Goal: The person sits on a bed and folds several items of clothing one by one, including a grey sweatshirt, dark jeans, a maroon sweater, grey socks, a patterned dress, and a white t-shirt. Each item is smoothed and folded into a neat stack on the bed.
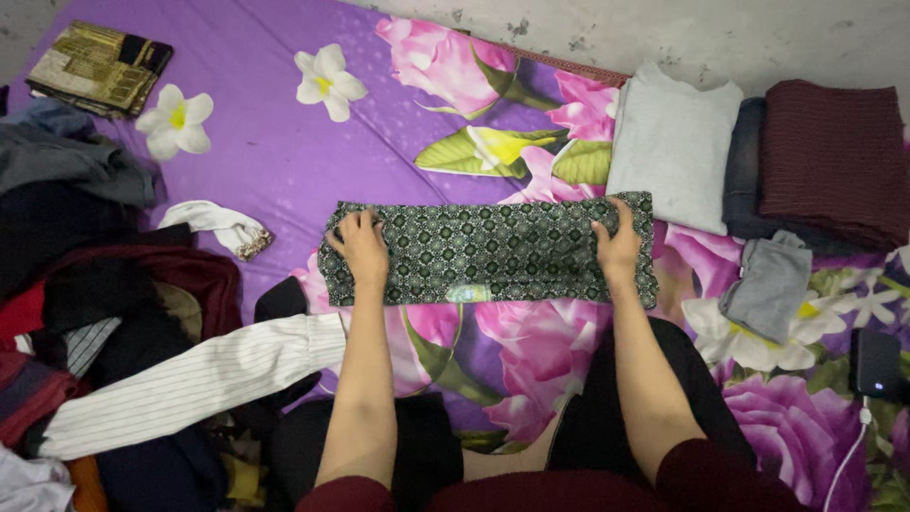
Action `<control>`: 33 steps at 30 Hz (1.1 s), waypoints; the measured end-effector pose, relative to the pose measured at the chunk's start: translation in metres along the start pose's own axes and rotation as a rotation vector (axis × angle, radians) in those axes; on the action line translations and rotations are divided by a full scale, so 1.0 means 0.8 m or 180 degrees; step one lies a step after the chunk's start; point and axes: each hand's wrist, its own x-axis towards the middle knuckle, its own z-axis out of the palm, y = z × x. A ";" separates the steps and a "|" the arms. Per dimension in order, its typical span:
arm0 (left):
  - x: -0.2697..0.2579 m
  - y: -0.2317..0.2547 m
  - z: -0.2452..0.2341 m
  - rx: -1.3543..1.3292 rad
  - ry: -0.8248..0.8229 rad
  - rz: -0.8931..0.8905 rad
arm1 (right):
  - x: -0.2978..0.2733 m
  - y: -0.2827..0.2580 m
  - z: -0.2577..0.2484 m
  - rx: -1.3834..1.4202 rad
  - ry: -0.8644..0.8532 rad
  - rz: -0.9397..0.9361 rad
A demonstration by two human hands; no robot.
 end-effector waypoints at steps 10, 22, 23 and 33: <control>-0.091 0.160 0.046 -0.1210 -0.1330 0.0986 | -0.075 -0.105 0.090 -0.0530 -0.1170 -0.1293; -0.067 0.015 0.040 0.0531 -0.1641 -0.0294 | -0.044 0.069 0.017 -0.2584 -0.0222 -0.0316; -0.060 0.003 0.034 0.0428 -0.1494 -0.0443 | -0.047 0.078 0.013 -0.2203 -0.0360 0.0031; -0.118 0.266 0.102 -0.2145 -0.2040 0.0987 | 0.007 0.134 -0.021 -0.0990 -0.0909 0.2613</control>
